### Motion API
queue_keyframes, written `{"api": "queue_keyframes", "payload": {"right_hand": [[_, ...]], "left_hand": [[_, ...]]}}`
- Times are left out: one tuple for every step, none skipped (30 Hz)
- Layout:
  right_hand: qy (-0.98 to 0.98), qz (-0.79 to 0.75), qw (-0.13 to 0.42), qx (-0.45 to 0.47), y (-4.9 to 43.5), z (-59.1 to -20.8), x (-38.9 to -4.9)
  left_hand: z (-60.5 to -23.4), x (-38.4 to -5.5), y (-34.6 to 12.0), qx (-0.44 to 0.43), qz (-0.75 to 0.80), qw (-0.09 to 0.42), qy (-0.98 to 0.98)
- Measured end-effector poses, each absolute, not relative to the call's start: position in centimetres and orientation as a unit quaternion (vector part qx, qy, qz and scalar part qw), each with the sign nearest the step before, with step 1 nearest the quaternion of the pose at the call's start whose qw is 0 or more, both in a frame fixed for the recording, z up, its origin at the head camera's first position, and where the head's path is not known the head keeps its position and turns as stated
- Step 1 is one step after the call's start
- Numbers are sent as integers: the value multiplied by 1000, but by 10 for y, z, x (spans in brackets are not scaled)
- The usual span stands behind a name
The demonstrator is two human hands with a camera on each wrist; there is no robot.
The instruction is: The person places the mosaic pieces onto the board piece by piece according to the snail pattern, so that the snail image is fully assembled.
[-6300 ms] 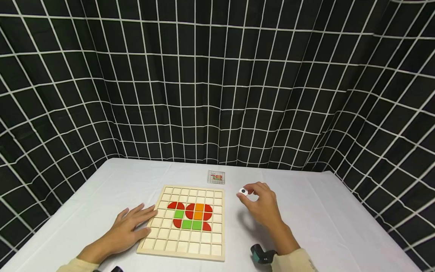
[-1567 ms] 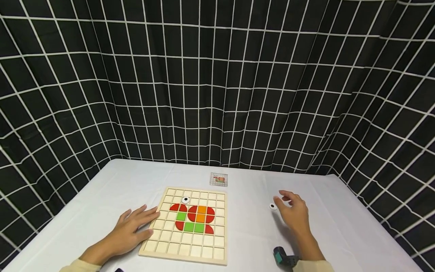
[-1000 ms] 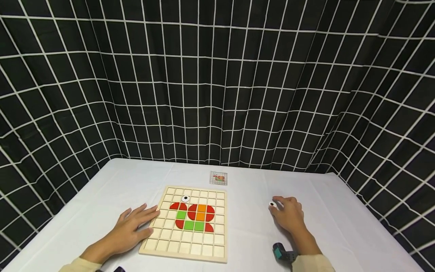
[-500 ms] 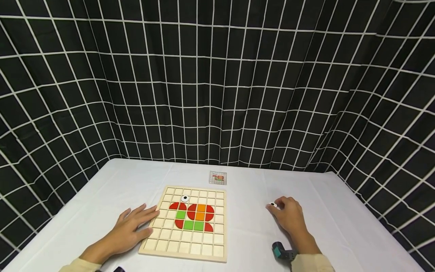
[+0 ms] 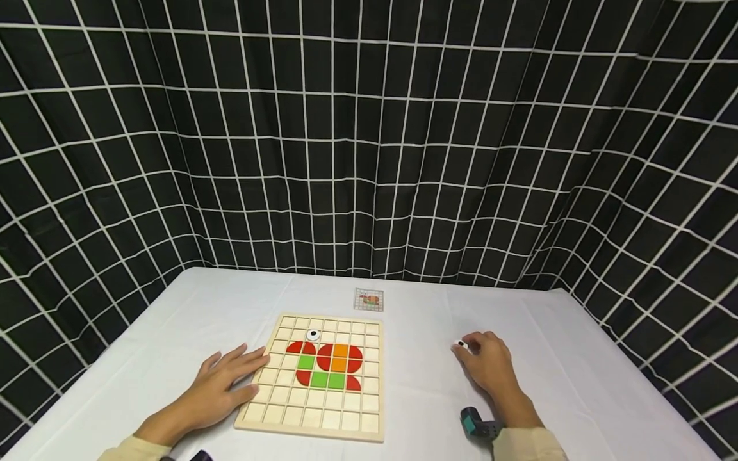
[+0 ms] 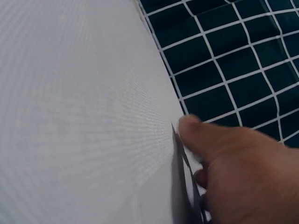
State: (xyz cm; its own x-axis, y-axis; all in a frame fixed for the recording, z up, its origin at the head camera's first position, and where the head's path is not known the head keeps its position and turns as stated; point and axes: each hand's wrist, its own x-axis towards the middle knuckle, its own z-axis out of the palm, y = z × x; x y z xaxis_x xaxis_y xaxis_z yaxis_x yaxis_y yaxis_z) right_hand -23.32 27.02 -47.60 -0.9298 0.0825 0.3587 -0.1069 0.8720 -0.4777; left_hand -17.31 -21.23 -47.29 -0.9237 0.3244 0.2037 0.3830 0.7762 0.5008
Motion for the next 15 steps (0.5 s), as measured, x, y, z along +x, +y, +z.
{"api": "queue_keyframes", "payload": {"right_hand": [[-946, 257, 195, 7, 269, -475, -233], [-943, 261, 205, 7, 268, -473, -233], [-940, 266, 213, 8, 266, -471, -233], [-937, 271, 220, 9, 264, -469, -232], [-934, 276, 228, 13, 262, -466, -232], [-930, 281, 236, 18, 260, -463, -231], [-926, 285, 248, 25, 258, -461, -230], [-921, 288, 258, 33, 255, -458, -230], [-916, 292, 270, 44, 251, -455, -229], [-912, 295, 281, 56, 247, -452, -229], [-907, 296, 291, 69, 243, -448, -229], [-903, 298, 300, 80, 238, -445, -230], [-899, 299, 307, 89, 233, -442, -230], [-897, 302, 308, 97, 227, -438, -230], [-894, 304, 311, 105, 221, -435, -231]], "left_hand": [[-473, -173, -212, -188, -277, 54, -941], [-473, -174, -212, -188, -277, 54, -941], [-473, -174, -212, -188, -278, 55, -940], [-473, -174, -212, -189, -279, 55, -940], [-474, -174, -212, -189, -279, 56, -940], [-474, -174, -212, -190, -280, 56, -939], [-474, -174, -211, -191, -280, 55, -939], [-474, -173, -211, -192, -280, 54, -939], [-474, -173, -211, -193, -280, 55, -939], [-474, -173, -211, -193, -280, 56, -939], [-474, -173, -211, -194, -279, 56, -939], [-474, -173, -212, -194, -279, 56, -939], [-474, -173, -212, -195, -278, 58, -939], [-474, -173, -212, -195, -278, 58, -939], [-474, -173, -212, -196, -278, 58, -939]]}}
